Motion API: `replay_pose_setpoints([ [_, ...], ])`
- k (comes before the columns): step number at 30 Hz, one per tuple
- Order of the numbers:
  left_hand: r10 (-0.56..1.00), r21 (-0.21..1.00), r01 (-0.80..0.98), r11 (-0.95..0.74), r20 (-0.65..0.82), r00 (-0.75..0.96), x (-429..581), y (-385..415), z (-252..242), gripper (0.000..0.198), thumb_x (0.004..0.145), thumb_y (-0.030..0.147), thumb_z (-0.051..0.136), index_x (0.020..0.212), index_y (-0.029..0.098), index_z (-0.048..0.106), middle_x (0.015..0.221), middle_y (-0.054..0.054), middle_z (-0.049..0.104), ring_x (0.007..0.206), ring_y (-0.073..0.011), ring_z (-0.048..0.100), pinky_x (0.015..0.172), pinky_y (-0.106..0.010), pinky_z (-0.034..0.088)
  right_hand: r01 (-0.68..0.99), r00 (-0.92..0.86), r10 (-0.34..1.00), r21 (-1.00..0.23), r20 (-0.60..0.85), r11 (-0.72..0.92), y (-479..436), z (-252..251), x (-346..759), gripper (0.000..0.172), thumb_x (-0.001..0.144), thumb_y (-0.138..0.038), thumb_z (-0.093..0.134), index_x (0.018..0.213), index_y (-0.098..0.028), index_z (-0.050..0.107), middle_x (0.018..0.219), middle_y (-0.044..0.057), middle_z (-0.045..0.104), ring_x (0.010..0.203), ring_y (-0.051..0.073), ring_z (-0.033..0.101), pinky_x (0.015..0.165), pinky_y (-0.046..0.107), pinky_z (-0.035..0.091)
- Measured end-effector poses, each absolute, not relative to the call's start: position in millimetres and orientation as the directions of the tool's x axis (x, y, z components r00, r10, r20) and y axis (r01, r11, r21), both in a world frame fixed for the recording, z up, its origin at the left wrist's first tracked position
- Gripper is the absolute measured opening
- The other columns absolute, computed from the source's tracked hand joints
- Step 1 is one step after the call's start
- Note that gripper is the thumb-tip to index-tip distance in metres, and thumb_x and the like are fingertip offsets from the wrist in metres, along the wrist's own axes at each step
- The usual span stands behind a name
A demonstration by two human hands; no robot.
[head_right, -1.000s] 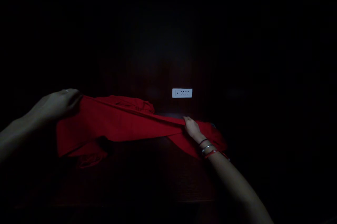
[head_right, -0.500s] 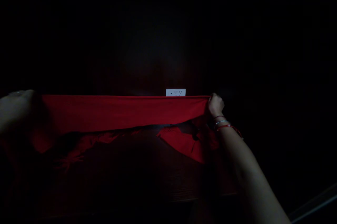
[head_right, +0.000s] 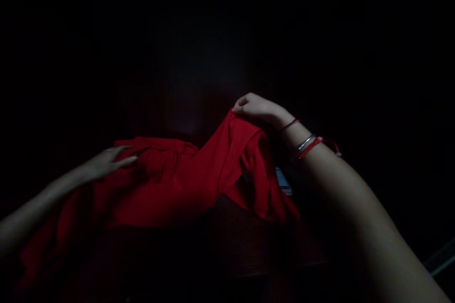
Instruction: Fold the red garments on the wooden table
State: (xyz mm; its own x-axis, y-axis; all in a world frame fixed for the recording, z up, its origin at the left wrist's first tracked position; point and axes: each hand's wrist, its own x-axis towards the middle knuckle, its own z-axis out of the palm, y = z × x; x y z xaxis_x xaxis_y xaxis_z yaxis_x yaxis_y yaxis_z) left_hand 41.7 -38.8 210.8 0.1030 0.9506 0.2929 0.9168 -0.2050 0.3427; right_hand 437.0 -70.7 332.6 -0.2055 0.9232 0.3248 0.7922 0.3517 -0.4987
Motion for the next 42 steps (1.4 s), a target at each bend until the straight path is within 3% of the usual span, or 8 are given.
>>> replay_pose_setpoints([
  [3, 0.845, 0.608, 0.6, -0.519, 0.263, 0.465, 142, -52, 187, 0.074, 0.07, 0.051, 0.048, 0.13, 0.014, 0.027, 0.137, -0.014, 0.029, 0.124, -0.0246, 0.029, 0.101, -0.038, 0.024, 0.61, -0.305, 0.934, -0.715, 0.184, 0.341, -59, 298, 413, 0.012, 0.074, -0.016, 0.051, 0.063, -0.012, 0.055, 0.055, -0.002, 0.047, 0.049, 0.006, 0.04, 0.049, 0.019, 0.033],
  [6, 0.765, 0.865, 0.275, -0.42, 0.174, 0.62, 205, -50, 161, 0.074, 0.066, 0.046, 0.055, 0.128, 0.014, 0.03, 0.118, -0.014, 0.05, 0.106, -0.0239, 0.049, 0.093, -0.038, 0.034, 0.466, -0.327, 0.936, -0.839, 0.133, 0.282, -54, 281, 406, 0.01, 0.071, -0.017, 0.054, 0.063, -0.013, 0.055, 0.053, -0.003, 0.046, 0.047, 0.005, 0.039, 0.046, 0.017, 0.032],
  [14, 0.787, 0.965, -0.181, -0.192, 0.262, 0.558, 218, -19, 153, 0.052, 0.072, 0.047, 0.052, 0.118, 0.024, 0.044, 0.12, -0.007, 0.05, 0.108, -0.0185, 0.047, 0.092, -0.034, 0.036, 0.144, -0.3, 0.951, -0.982, 0.076, 0.124, -64, 281, 412, 0.008, 0.07, -0.016, 0.056, 0.066, -0.015, 0.05, 0.059, -0.004, 0.05, 0.052, 0.006, 0.046, 0.052, 0.018, 0.039],
  [19, 0.849, 0.961, -0.079, -0.266, 0.273, 0.452, 197, -14, 184, 0.034, 0.062, 0.045, 0.063, 0.081, 0.017, 0.061, 0.08, -0.003, 0.064, 0.079, -0.0181, 0.057, 0.074, -0.031, 0.044, 0.144, -0.253, 0.958, -0.974, 0.134, 0.175, -64, 267, 418, 0.012, 0.071, -0.023, 0.058, 0.065, -0.016, 0.051, 0.063, -0.003, 0.055, 0.057, 0.007, 0.05, 0.057, 0.019, 0.042],
  [23, 0.882, 0.872, 0.219, -0.438, 0.368, 0.295, 144, -15, 246, 0.031, 0.057, 0.046, 0.064, 0.066, 0.016, 0.06, 0.064, 0.002, 0.059, 0.063, -0.014, 0.054, 0.059, -0.024, 0.041, 0.332, -0.516, 0.857, -0.919, 0.013, 0.213, -68, 257, 429, 0.022, 0.069, -0.034, 0.061, 0.078, -0.014, 0.06, 0.075, 0.001, 0.063, 0.068, 0.011, 0.056, 0.064, 0.023, 0.046],
  [26, 0.86, 0.761, 0.403, -0.509, 0.437, 0.262, 120, -37, 292, 0.032, 0.058, 0.045, 0.062, 0.069, 0.015, 0.061, 0.063, 0.002, 0.056, 0.062, -0.0129, 0.052, 0.055, -0.022, 0.038, 0.508, -0.623, 0.781, -0.783, -0.045, 0.359, -65, 250, 423, 0.025, 0.069, -0.035, 0.061, 0.081, -0.013, 0.061, 0.076, 0.002, 0.063, 0.068, 0.013, 0.055, 0.063, 0.025, 0.045],
  [31, 0.801, 0.584, 0.574, -0.573, 0.547, 0.243, 109, -82, 324, 0.033, 0.066, 0.041, 0.058, 0.078, 0.011, 0.062, 0.061, 0.002, 0.051, 0.054, -0.007, 0.044, 0.05, -0.018, 0.032, 0.708, -0.492, 0.827, -0.428, 0.273, 0.562, -49, 222, 404, 0.016, 0.07, -0.021, 0.053, 0.082, -0.013, 0.06, 0.081, 0.003, 0.062, 0.073, 0.015, 0.053, 0.066, 0.024, 0.041],
  [42, 0.867, 0.601, 0.698, -0.389, 0.496, 0.056, 68, -68, 307, 0.045, 0.069, 0.048, 0.054, 0.09, 0.009, 0.059, 0.065, 0.0, 0.049, 0.053, -0.0062, 0.04, 0.048, -0.018, 0.031, 0.831, -0.266, 0.913, -0.406, 0.309, 0.38, -28, 157, 424, 0.013, 0.072, -0.018, 0.047, 0.082, -0.014, 0.054, 0.072, 0.002, 0.056, 0.063, 0.011, 0.047, 0.056, 0.02, 0.034],
])
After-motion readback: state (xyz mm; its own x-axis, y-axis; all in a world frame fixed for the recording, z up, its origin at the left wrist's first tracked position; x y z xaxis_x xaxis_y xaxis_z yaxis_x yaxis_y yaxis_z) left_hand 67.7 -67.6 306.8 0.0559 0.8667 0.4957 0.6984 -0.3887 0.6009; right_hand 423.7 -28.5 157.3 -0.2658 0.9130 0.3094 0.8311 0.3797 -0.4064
